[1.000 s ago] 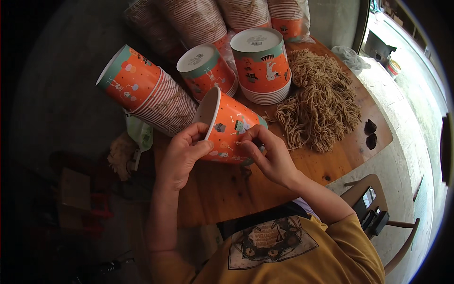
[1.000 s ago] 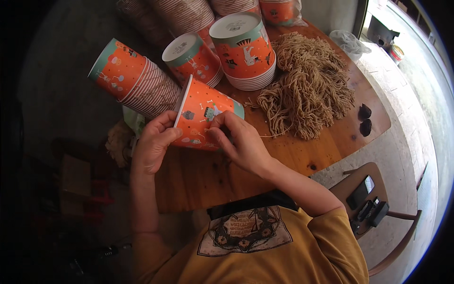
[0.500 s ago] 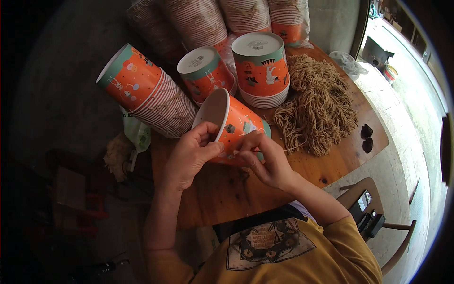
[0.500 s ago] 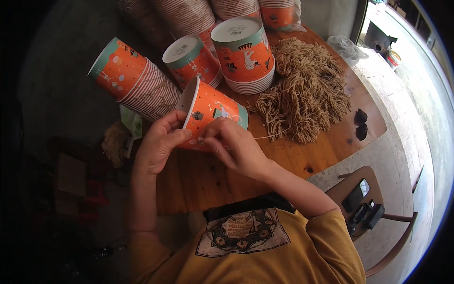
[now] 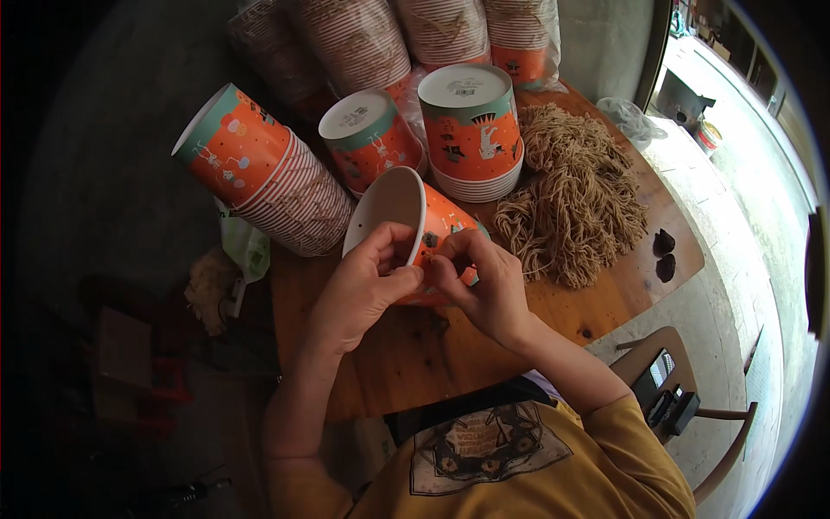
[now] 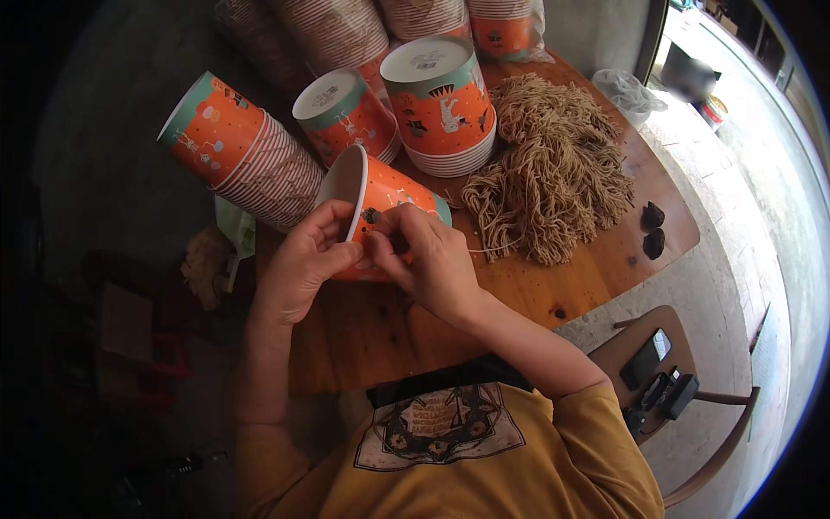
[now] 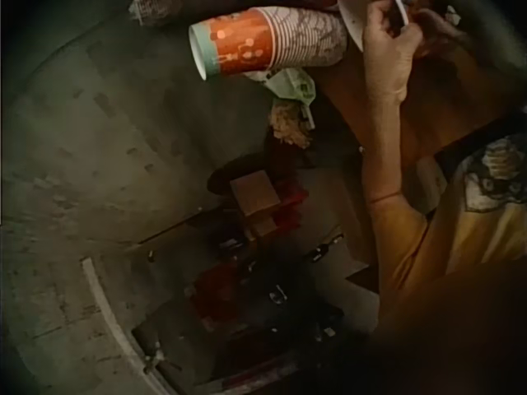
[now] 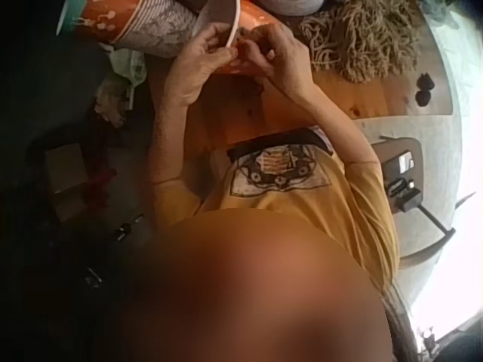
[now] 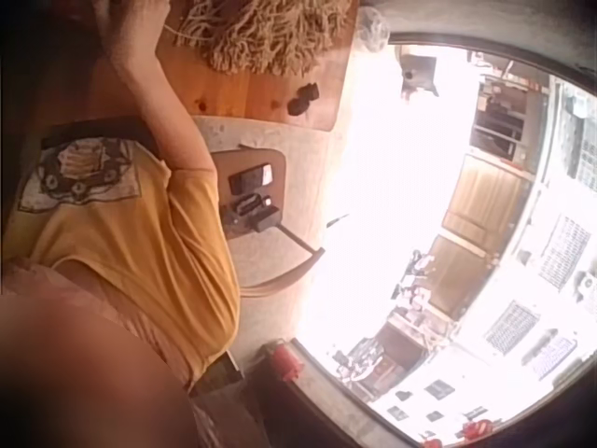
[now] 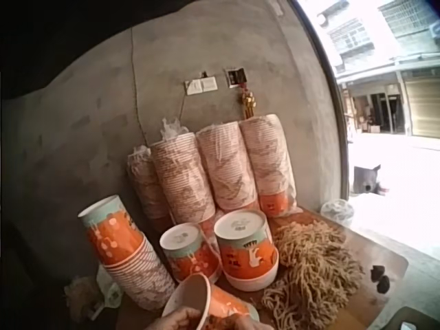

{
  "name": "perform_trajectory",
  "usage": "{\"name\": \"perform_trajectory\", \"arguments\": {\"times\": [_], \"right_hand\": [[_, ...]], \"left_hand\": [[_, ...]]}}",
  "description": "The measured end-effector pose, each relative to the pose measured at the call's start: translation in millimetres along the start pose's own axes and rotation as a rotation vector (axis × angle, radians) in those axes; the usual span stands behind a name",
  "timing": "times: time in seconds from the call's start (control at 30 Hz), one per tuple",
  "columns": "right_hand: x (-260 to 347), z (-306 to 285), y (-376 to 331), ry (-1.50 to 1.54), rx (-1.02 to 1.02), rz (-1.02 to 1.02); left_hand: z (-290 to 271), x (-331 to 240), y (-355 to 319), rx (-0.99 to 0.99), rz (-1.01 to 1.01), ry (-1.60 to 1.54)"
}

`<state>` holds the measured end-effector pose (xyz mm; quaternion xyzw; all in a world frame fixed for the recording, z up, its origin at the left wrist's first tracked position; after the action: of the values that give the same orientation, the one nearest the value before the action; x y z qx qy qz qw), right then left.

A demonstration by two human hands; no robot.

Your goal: Attaching string handles to pre-printed paper cups at a workstation.

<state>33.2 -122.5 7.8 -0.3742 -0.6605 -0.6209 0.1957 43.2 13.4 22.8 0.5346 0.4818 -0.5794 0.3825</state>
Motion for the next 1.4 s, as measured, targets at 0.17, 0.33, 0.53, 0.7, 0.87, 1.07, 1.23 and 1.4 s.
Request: {"name": "perform_trajectory", "arguments": {"times": [0.17, 0.33, 0.53, 0.7, 0.87, 1.07, 1.23, 1.4], "right_hand": [[3.0, -0.1, 1.9, -0.047, 0.015, -0.039], [0.6, -1.4, 1.8, -0.062, 0.015, -0.012], [-0.7, -1.9, 0.8, -0.072, 0.001, 0.013], [-0.4, -9.7, 3.5, -0.104, 0.032, 0.058], [-1.4, -18.3, 4.0, -0.174, 0.066, 0.070], [-9.5, -28.5, -0.1, -0.192, 0.105, 0.204], [-39.5, -17.0, -14.7, 0.436, 0.199, 0.572], [-43.9, -29.6, -15.7, 0.439, 0.169, 0.585]], "left_hand": [[2.7, -0.1, 0.2, 0.019, 0.004, -0.007], [5.9, 1.0, 1.1, 0.019, 0.007, -0.010], [6.6, 0.2, -1.5, 0.023, 0.017, -0.010], [1.4, 7.8, -0.5, 0.064, -0.071, -0.123], [13.4, 13.9, 12.5, 0.115, 0.002, -0.025], [27.5, 22.2, 28.9, 0.047, 0.174, 0.222], [20.7, 26.2, 33.5, -0.019, 0.249, 0.368], [21.0, 19.3, 31.9, -0.001, 0.123, 0.097]]}}
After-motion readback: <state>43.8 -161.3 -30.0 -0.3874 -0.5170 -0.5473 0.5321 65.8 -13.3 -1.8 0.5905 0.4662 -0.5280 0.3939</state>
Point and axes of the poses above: each hand's wrist, its own y-axis towards the middle knuckle, its own z-axis out of the palm, x = y × z, the point moved 7 cm from there along y, towards the middle knuckle, and after that the axes turned 6 degrees about -x, right-handed, at the moved point
